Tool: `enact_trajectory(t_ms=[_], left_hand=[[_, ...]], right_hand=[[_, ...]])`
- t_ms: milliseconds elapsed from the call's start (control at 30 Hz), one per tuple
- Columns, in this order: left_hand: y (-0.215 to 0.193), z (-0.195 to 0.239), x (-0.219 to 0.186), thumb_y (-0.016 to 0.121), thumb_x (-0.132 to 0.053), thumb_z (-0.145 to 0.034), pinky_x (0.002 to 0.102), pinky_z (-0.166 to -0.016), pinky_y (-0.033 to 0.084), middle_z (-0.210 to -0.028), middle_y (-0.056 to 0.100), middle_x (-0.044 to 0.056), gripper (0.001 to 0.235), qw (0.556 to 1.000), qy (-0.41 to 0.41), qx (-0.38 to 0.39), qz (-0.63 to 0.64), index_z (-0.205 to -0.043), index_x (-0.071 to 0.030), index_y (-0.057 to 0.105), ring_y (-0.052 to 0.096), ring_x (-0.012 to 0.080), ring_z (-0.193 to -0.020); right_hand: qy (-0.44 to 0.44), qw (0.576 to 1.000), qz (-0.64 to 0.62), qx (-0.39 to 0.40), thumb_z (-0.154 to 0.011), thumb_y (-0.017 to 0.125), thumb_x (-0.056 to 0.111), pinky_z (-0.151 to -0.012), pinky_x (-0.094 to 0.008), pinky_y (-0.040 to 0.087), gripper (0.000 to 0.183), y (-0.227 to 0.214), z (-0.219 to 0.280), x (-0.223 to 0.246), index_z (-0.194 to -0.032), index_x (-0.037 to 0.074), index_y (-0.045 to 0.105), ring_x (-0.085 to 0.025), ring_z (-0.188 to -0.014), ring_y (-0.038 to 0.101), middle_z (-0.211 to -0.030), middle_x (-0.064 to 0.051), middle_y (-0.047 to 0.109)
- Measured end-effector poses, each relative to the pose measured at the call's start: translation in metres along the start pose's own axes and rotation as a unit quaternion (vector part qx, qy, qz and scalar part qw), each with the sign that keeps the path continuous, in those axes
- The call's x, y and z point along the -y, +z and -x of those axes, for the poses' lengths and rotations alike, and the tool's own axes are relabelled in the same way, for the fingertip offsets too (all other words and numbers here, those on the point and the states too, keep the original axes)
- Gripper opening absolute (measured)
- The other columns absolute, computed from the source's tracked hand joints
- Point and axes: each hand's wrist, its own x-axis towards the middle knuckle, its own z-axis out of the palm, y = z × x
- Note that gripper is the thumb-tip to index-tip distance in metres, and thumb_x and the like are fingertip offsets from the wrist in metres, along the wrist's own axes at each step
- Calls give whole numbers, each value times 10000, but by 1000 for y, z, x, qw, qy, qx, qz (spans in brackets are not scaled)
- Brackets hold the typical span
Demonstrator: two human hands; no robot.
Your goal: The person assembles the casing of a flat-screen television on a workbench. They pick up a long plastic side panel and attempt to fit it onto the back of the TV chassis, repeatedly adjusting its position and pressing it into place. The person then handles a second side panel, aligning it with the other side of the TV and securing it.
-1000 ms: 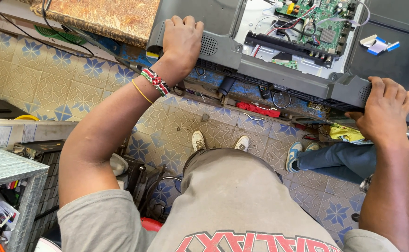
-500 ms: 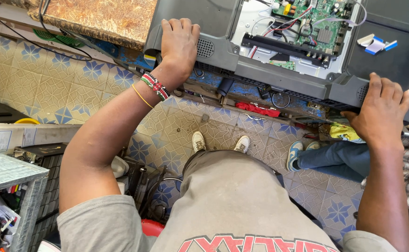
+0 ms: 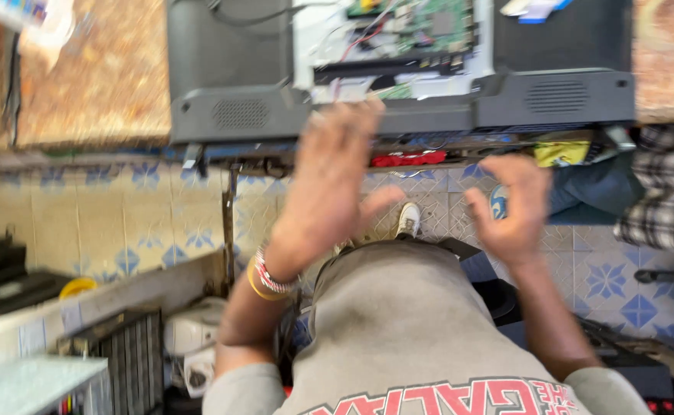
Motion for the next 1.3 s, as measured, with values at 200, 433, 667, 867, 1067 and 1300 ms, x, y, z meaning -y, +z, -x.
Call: enact_trajectory(t_ms=[200, 433, 667, 867, 1067, 1300], left_hand=[[151, -51, -68, 606, -434, -1027, 461, -979, 572, -1264, 701, 191, 515, 686, -108, 269, 668, -1412, -93, 594, 692, 319, -1164], [94, -125, -142, 821, -257, -895, 318, -964, 560, -1030, 772, -12, 189, 907, 48, 28, 419, -1072, -213, 774, 748, 202, -1042], [147, -197, -160, 914, -477, -778, 520, -1178, 353, -1559, 430, 229, 1104, 975, 186, 73, -99, -1603, -28, 335, 365, 422, -1452], [176, -217, -149, 917, -449, -750, 460, -942, 496, -1300, 557, 178, 1049, 975, 160, 88, -130, -1539, -10, 383, 583, 374, -1107], [173, -218, -148, 924, -468, -772, 455, -921, 508, -1321, 525, 156, 1032, 976, 164, 74, -119, -1525, -32, 369, 545, 349, -1104], [166, -218, -142, 928, -534, -779, 452, -919, 489, -1423, 493, 130, 1052, 974, 186, 66, -108, -1550, -75, 379, 516, 340, -1036]], right_hand=[[368, 908, -168, -108, -1034, 693, 132, -832, -332, 592, 196, 20, 83, -76, -1216, 62, 715, -216, -955, 722, -1020, -115, 746], [436, 804, -232, -331, -1087, 570, 157, -817, -256, 596, 183, -53, 91, -168, -1194, 41, 664, -122, -866, 701, -936, -94, 727], [386, 820, -353, -230, -1021, 612, 352, -822, -329, 638, 358, -70, 44, -213, -1218, 55, 634, -221, -942, 760, -1038, -121, 768], [333, 824, -407, -208, -1020, 672, 290, -762, -271, 579, 289, -61, 25, -233, -1210, 72, 658, -168, -870, 747, -972, -97, 769], [311, 840, -410, -172, -1041, 674, 278, -819, -314, 647, 319, -59, 19, -237, -1289, 80, 651, -208, -895, 768, -974, -127, 759], [331, 824, -421, -184, -967, 751, 367, -732, -270, 600, 389, -56, 11, -242, -1197, 64, 668, -180, -794, 747, -853, -80, 721]])
